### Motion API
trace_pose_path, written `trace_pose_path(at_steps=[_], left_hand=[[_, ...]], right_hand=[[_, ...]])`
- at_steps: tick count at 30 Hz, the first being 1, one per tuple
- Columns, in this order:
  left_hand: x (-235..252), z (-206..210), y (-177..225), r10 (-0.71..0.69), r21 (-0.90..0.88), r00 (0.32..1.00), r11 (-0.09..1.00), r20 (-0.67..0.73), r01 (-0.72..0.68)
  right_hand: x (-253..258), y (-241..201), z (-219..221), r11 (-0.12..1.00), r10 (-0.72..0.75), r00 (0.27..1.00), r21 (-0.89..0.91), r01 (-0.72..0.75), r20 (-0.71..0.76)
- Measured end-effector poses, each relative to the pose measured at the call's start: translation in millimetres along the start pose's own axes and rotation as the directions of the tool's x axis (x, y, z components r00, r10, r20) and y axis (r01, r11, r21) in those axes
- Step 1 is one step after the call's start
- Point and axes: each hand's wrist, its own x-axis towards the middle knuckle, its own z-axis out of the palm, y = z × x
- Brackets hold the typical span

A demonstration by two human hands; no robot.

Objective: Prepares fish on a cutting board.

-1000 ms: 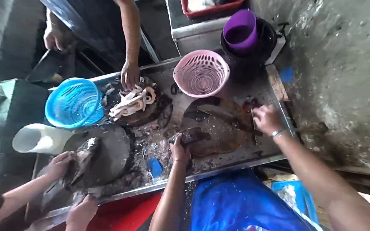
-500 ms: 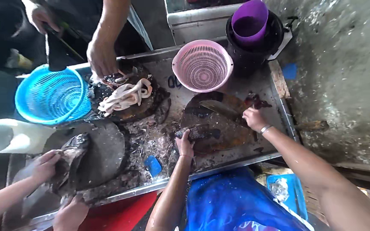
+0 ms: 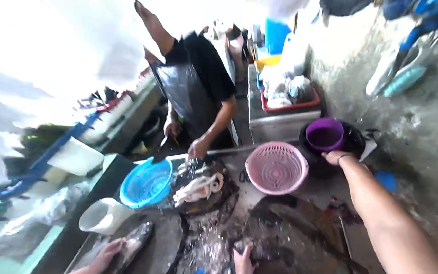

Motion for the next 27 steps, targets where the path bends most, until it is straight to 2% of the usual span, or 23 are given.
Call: trace_pose_path(at_steps=[1, 2, 4, 5, 8, 10, 13, 15, 16, 18, 21, 24, 27], left_hand=[[4.4, -0.2, -2.7, 0.010, 0.003, 1.000, 1.000, -0.001, -0.010], [6.6, -1.8, -5.9, 0.020, 0.005, 1.000, 1.000, -0.005, -0.020], [7.3, -2.8, -9.1, 0.040, -0.004, 0.999, 0.999, -0.015, -0.040], [8.2, -2.0, -9.1, 0.039, -0.009, 0.999, 0.999, -0.011, -0.040], [9.9, -0.2, -8.7, 0.033, -0.018, 0.999, 0.999, -0.030, -0.033], [11.8, 0.6, -10.1, 0.036, -0.001, 0.999, 0.999, -0.038, -0.036], [12.0, 1.4, -10.4, 0.042, 0.019, 0.998, 0.999, -0.046, -0.042], [7.8, 2.4, -9.7, 0.064, 0.020, 0.997, 0.998, -0.050, -0.063], [5.7, 2.9, -8.9, 0.087, 0.009, 0.995, 0.996, -0.053, -0.087], [-1.3, 4.3, -6.6, 0.120, -0.038, 0.991, 0.992, -0.065, -0.122], [-20.3, -4.8, -2.6, 0.136, -0.134, 0.986, 0.980, -0.093, -0.148], [-32.4, -24.9, 2.4, 0.210, -0.175, 0.967, 0.956, -0.144, -0.234], [-45.6, -47.6, 12.4, 0.262, -0.183, 0.941, 0.935, -0.216, -0.302]], right_hand=[[16.5, -0.8, -2.8, 1.000, -0.013, 0.995, 0.001, 0.013, 0.099], [22.1, 1.3, -2.7, 0.999, -0.027, 0.994, 0.036, 0.023, 0.102], [8.5, 9.8, -6.2, 0.983, -0.024, 0.996, 0.178, 0.039, -0.084], [-9.3, 14.0, -11.0, 0.982, -0.033, 0.981, 0.178, 0.068, -0.193], [-85.8, 29.9, 8.3, 0.986, -0.150, 0.922, 0.016, 0.167, -0.356], [-147.9, 36.4, 61.1, 0.964, -0.253, 0.910, -0.004, 0.266, -0.328], [-227.9, 41.7, 176.5, 0.930, -0.354, 0.925, 0.051, 0.363, -0.137], [-249.5, 47.8, 238.4, 0.920, -0.376, 0.923, 0.080, 0.383, -0.085], [-251.8, 48.4, 252.8, 0.916, -0.386, 0.918, 0.077, 0.393, -0.089], [-252.7, 41.1, 245.9, 0.923, -0.370, 0.929, 0.106, 0.369, -0.015], [-257.9, 23.4, 206.0, 0.944, -0.321, 0.932, 0.135, 0.301, 0.168], [-270.0, 29.4, 196.8, 0.923, -0.284, 0.954, 0.295, 0.245, 0.097], [-306.5, 52.4, 230.3, 0.882, -0.350, 0.937, 0.337, 0.329, 0.001]])
